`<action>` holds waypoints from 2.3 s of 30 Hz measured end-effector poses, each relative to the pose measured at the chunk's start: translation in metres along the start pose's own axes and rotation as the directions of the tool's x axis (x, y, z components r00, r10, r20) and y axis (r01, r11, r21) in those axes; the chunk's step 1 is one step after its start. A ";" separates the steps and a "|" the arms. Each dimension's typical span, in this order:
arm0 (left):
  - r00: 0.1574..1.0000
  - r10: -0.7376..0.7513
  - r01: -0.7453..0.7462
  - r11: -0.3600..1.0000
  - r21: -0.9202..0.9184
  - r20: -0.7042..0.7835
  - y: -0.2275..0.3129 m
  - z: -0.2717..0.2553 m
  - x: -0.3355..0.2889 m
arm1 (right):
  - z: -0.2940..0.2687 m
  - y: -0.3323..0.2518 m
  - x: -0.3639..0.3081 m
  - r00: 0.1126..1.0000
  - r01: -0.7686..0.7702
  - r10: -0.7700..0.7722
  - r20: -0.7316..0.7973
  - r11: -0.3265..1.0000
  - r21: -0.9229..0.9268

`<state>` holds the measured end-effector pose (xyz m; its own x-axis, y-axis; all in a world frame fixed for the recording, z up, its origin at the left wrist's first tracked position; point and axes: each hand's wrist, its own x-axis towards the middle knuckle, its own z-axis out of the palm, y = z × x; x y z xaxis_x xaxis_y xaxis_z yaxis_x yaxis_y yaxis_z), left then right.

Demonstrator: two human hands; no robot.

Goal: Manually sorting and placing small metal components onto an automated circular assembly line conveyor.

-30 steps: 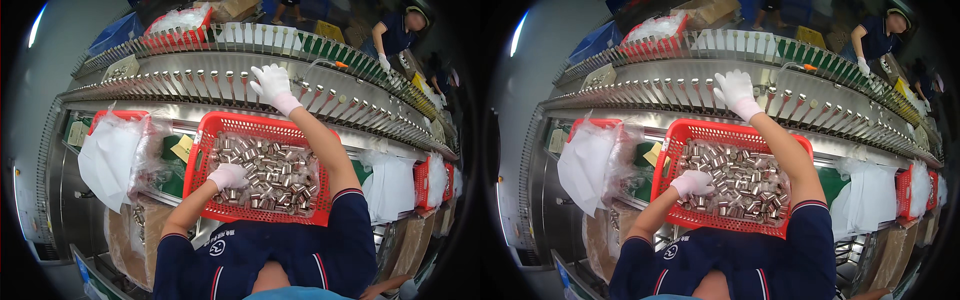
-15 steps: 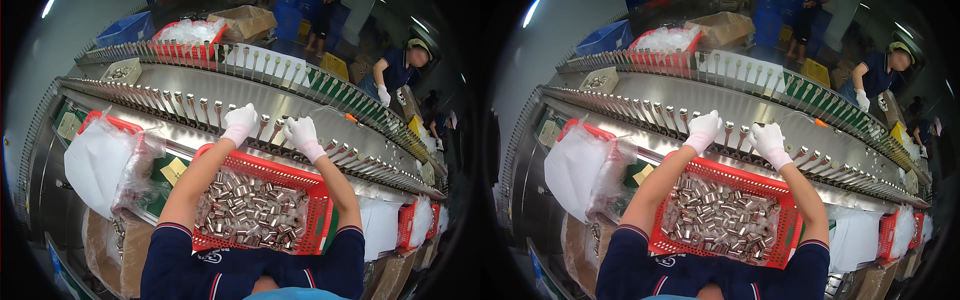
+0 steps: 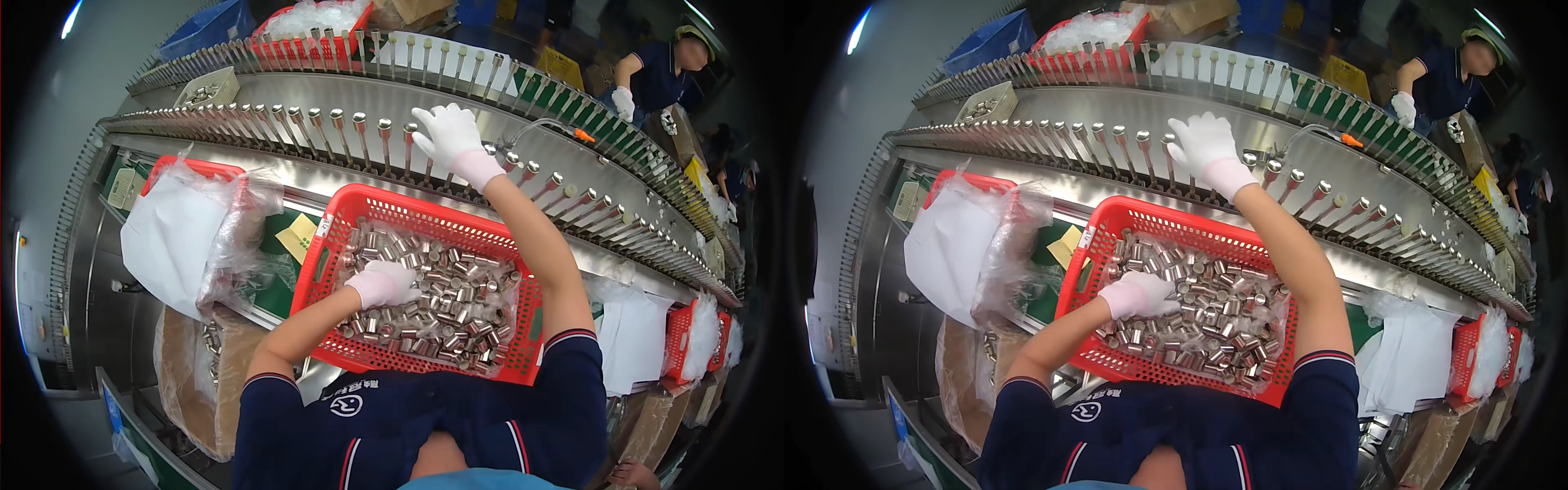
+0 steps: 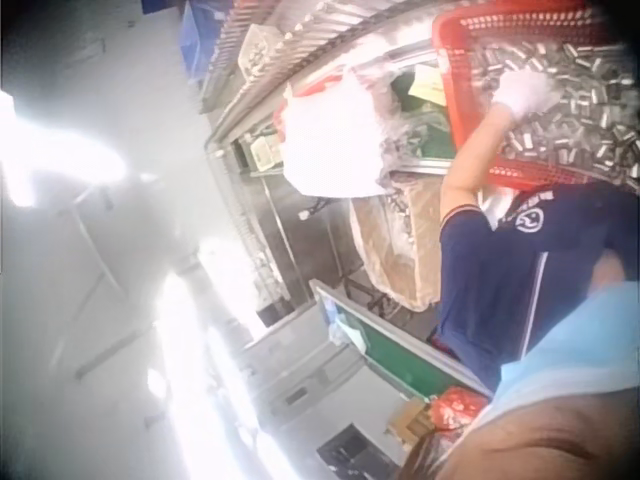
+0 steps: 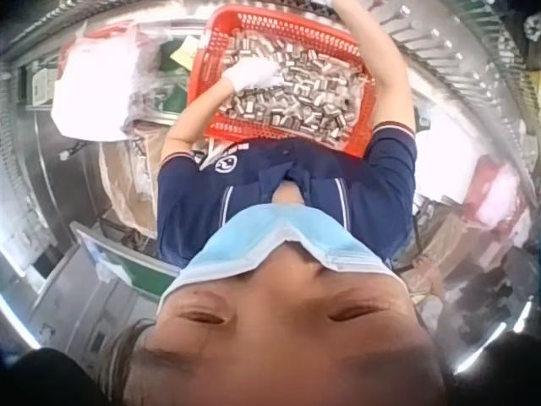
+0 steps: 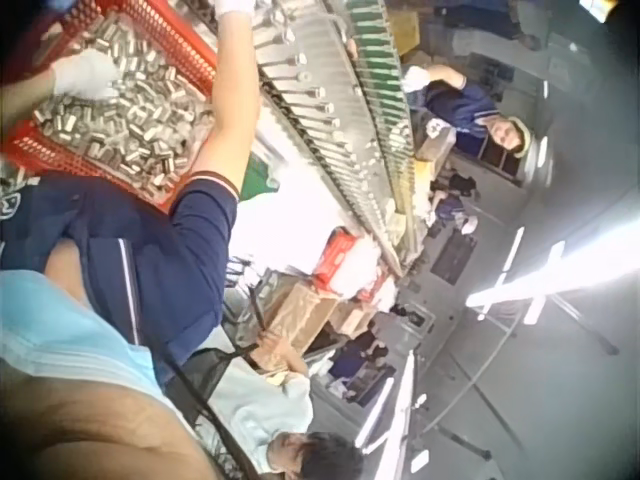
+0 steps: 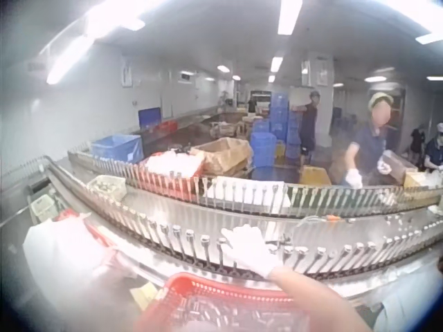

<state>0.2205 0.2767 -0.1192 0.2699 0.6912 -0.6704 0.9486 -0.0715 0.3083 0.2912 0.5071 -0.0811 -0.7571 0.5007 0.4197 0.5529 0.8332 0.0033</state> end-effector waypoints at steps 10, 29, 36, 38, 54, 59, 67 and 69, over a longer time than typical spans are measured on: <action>0.483 -0.389 0.281 0.917 -0.282 -0.785 -0.081 -0.114 0.010 | -0.084 -0.022 -0.017 0.899 0.267 -0.179 -0.399 0.947 0.179; 0.994 -0.056 0.061 0.997 0.048 -0.092 -0.007 -0.053 -0.007 | 0.018 0.048 -0.027 0.984 0.023 0.001 0.178 0.991 -0.133; 0.514 -0.342 0.235 0.938 -0.254 -0.787 -0.052 -0.122 0.038 | -0.069 0.018 -0.046 0.927 0.162 -0.084 -0.365 0.968 0.189; 0.621 -0.361 0.309 0.929 -0.206 -0.696 -0.057 -0.151 0.062 | -0.124 -0.033 -0.052 0.919 0.294 -0.218 -0.329 0.934 0.202; 0.615 -0.154 0.125 0.987 -0.097 -0.773 0.007 -0.129 0.114 | -0.025 0.067 -0.103 0.982 -0.157 0.152 -0.110 0.987 -0.040; 0.635 -0.204 0.066 0.975 -0.210 -0.745 -0.017 -0.100 0.070 | 0.012 0.095 -0.086 0.995 -0.098 0.101 0.020 0.988 -0.120; 0.680 -0.284 0.274 0.953 -0.125 -0.676 -0.041 -0.152 0.109 | 0.002 0.117 -0.136 0.991 -0.131 0.127 -0.052 0.987 -0.097; 0.660 -0.318 0.275 0.945 -0.175 -0.681 -0.026 -0.158 0.129 | -0.004 0.125 -0.141 0.983 -0.180 0.181 -0.006 0.972 -0.153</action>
<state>0.2050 0.4812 -0.1072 -0.2359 0.9684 -0.0809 0.9423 0.2483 0.2247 0.4682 0.5399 -0.1362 -0.6419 0.6420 0.4193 0.7269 0.6836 0.0661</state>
